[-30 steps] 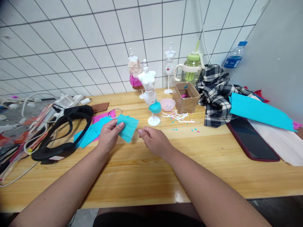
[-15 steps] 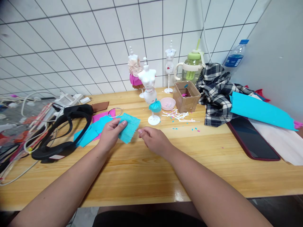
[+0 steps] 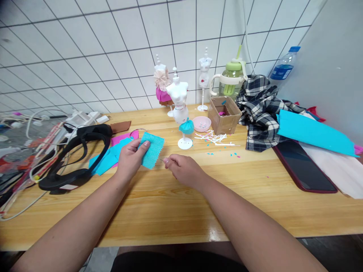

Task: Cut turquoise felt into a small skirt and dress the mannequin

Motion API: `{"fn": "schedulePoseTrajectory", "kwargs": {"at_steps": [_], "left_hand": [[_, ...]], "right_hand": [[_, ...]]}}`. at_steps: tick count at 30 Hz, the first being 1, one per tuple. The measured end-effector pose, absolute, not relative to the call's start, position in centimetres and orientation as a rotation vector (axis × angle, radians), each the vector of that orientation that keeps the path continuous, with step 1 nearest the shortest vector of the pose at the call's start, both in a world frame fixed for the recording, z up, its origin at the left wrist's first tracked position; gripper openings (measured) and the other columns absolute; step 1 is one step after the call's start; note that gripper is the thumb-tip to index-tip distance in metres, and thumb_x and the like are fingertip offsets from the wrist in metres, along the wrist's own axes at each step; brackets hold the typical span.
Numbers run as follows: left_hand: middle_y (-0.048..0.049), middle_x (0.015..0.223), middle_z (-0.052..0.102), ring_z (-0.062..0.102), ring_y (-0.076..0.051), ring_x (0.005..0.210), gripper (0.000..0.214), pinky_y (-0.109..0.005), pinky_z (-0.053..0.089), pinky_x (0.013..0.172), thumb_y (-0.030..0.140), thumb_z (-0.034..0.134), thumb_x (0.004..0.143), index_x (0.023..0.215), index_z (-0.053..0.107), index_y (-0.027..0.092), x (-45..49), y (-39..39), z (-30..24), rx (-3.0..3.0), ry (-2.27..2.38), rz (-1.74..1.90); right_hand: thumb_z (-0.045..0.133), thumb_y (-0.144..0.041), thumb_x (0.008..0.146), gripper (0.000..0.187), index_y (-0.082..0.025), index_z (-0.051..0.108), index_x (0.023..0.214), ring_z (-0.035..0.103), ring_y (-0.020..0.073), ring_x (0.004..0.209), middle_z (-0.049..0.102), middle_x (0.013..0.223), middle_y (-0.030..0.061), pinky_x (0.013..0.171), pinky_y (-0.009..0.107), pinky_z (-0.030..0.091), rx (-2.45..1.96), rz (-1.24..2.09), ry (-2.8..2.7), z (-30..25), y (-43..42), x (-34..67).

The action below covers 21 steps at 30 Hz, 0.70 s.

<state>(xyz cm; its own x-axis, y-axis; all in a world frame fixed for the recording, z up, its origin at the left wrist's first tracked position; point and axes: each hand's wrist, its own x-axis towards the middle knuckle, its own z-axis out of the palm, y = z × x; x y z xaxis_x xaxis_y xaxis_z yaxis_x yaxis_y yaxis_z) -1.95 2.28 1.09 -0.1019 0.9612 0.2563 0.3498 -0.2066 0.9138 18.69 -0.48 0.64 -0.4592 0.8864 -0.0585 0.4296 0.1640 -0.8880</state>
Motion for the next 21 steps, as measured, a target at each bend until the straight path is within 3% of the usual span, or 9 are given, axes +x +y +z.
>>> {"fn": "schedulePoseTrajectory", "kwargs": {"at_steps": [4, 9, 11, 15, 21], "left_hand": [[-0.0012, 0.076, 0.069, 0.058, -0.015, 0.066, 0.034, -0.024, 0.047, 0.059, 0.05, 0.066, 0.081, 0.086, 0.072, 0.017, -1.9, 2.2, 1.1, 1.585, 1.447, 1.312], [-0.0035, 0.082, 0.072, 0.061, -0.018, 0.069, 0.04, -0.026, 0.05, 0.06, 0.053, 0.069, 0.078, 0.093, 0.072, 0.017, -1.8, 2.3, 1.0, 1.501, 1.36, 1.25], [-0.0033, 0.082, 0.072, 0.061, -0.018, 0.068, 0.041, -0.026, 0.05, 0.06, 0.054, 0.069, 0.078, 0.094, 0.072, 0.017, -1.8, 2.4, 1.0, 1.488, 1.351, 1.25], [-0.0014, 0.077, 0.069, 0.058, -0.016, 0.065, 0.038, -0.024, 0.047, 0.058, 0.052, 0.066, 0.081, 0.092, 0.072, 0.017, -1.9, 2.4, 1.0, 1.539, 1.407, 1.285], [-0.0017, 0.078, 0.069, 0.058, -0.016, 0.066, 0.035, -0.024, 0.045, 0.059, 0.051, 0.063, 0.084, 0.089, 0.072, 0.017, -1.8, 2.1, 1.1, 1.628, 1.439, 1.281]], "right_hand": [[0.037, -0.05, 0.097, 0.039, -0.021, 0.061, 0.085, 0.056, 0.0154, 0.071, 0.063, 0.073, -0.0004, 0.064, 0.026, 0.036, -1.296, 1.118, -2.066, 0.7, -0.5, 18.8], [0.051, -0.034, 0.093, 0.027, -0.02, 0.057, 0.115, 0.06, 0.0234, 0.096, 0.067, 0.113, 0.0103, 0.074, 0.031, 0.037, -1.53, 0.82, -2.105, 0.5, -0.2, 19.3], [0.046, -0.038, 0.095, 0.026, -0.021, 0.06, 0.109, 0.061, 0.023, 0.094, 0.069, 0.108, 0.0088, 0.074, 0.031, 0.038, -1.507, 0.867, -2.107, 0.6, -0.1, 19.4], [0.025, -0.048, 0.101, 0.047, -0.022, 0.062, 0.087, 0.059, 0.0179, 0.083, 0.067, 0.087, 0.0027, 0.072, 0.029, 0.038, -1.351, 1.102, -2.048, 0.7, -0.4, 19.2], [0.028, -0.046, 0.101, 0.042, -0.022, 0.059, 0.085, 0.056, 0.0158, 0.079, 0.063, 0.081, 0.0002, 0.072, 0.028, 0.038, -1.218, 1.133, -2.068, 0.3, -1.0, 18.2]]}}
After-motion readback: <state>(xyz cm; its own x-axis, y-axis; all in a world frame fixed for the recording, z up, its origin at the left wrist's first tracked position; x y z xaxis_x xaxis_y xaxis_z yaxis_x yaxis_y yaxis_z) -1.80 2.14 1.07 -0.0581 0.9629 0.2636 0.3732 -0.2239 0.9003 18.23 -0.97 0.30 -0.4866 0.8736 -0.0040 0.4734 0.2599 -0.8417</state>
